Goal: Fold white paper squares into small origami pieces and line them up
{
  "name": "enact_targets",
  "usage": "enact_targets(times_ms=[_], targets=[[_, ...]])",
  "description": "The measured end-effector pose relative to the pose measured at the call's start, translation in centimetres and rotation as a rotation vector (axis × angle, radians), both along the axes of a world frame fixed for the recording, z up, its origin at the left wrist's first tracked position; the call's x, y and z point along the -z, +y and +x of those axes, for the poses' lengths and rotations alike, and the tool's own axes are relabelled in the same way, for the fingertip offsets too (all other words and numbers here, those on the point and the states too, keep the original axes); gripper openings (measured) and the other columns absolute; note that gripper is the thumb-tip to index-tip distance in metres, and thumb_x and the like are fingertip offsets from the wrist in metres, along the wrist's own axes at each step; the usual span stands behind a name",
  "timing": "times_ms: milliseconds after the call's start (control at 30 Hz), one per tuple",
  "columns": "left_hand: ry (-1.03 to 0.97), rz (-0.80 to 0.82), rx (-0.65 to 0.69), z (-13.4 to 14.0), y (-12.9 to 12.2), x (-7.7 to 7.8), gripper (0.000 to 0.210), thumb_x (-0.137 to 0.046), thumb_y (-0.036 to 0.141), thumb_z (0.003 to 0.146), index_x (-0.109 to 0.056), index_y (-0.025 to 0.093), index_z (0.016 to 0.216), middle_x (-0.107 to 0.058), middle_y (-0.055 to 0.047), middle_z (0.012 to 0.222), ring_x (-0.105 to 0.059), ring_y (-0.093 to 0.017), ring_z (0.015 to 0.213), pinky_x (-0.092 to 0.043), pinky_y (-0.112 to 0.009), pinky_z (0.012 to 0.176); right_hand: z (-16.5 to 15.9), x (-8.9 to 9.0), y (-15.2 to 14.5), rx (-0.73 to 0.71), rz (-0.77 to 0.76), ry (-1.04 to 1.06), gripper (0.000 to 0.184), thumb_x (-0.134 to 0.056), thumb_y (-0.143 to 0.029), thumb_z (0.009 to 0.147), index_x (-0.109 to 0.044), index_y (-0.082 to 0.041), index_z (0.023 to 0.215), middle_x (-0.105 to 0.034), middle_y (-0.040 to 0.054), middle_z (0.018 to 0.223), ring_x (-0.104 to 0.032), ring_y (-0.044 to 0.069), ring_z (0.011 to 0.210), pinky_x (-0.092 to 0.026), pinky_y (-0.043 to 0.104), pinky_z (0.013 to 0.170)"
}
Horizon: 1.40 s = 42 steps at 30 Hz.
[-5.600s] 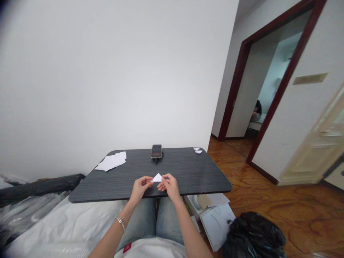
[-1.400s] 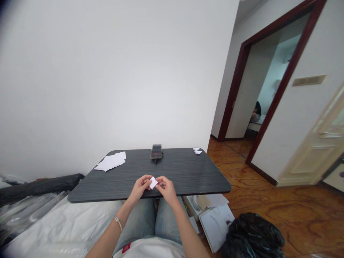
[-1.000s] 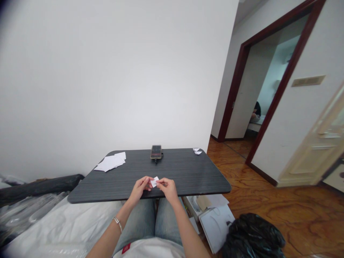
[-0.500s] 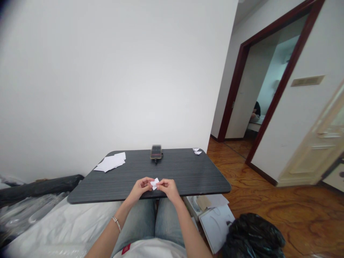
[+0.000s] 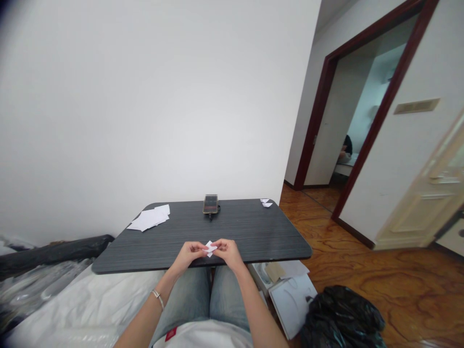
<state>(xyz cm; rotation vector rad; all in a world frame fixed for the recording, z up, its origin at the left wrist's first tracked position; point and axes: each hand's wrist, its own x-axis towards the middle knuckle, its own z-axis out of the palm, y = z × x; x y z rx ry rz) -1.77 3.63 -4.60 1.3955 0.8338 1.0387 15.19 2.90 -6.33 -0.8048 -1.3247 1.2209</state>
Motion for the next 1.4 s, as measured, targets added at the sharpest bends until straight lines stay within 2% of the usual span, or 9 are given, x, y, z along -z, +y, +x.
enact_targets(times_ms=[233,367,533,867,1400], targets=[[-0.019,0.004,0.013,0.0,-0.2,-0.2,0.027,-0.073,0.026,0.057,-0.067,0.010,0.078,-0.070,-0.008,0.071,-0.063,-0.017,0.064,-0.047,-0.026,0.062,0.0,-0.3,-0.2,0.063,-0.004,-0.031,0.021,-0.074,-0.032,0.055,-0.072,-0.016,0.069,-0.070,0.0032,0.060,-0.061,0.017,0.054,-0.048,0.028,0.056],[0.003,-0.009,-0.028,0.1,0.0,0.0,0.024,-0.072,0.030,0.059,-0.067,0.010,0.072,-0.069,-0.006,0.063,-0.061,-0.014,0.056,-0.047,-0.024,0.056,0.1,-0.3,-0.2,0.072,0.011,-0.050,0.015,-0.071,-0.031,0.059,-0.072,-0.017,0.066,-0.067,0.0014,0.055,-0.057,0.014,0.049,-0.045,0.025,0.052],[0.006,0.008,-0.065,0.4,0.1,-0.1,0.023,-0.070,0.033,0.061,-0.066,0.011,0.063,-0.067,-0.003,0.056,-0.058,-0.012,0.051,-0.046,-0.022,0.054,0.0,0.0,0.2,0.099,0.018,-0.043,0.017,-0.068,-0.032,0.064,-0.069,-0.015,0.059,-0.063,0.0001,0.051,-0.054,0.012,0.046,-0.042,0.022,0.050],[-0.004,0.050,-0.143,0.5,0.5,0.4,0.022,-0.070,0.034,0.060,-0.065,0.012,0.059,-0.066,-0.003,0.057,-0.057,-0.013,0.053,-0.044,-0.023,0.055,-0.6,0.0,0.3,0.171,-0.002,-0.020,0.021,-0.070,-0.034,0.059,-0.063,-0.015,0.054,-0.061,0.0000,0.048,-0.053,0.012,0.043,-0.042,0.023,0.048],[-0.061,0.045,-0.205,0.6,0.5,0.6,0.025,-0.072,0.033,0.058,-0.059,0.012,0.058,-0.064,-0.002,0.055,-0.057,-0.012,0.051,-0.045,-0.022,0.053,-1.3,0.2,0.4,0.247,-0.012,-0.005,0.024,-0.071,-0.037,0.059,-0.062,-0.015,0.056,-0.064,0.0027,0.049,-0.056,0.014,0.042,-0.046,0.025,0.046]])
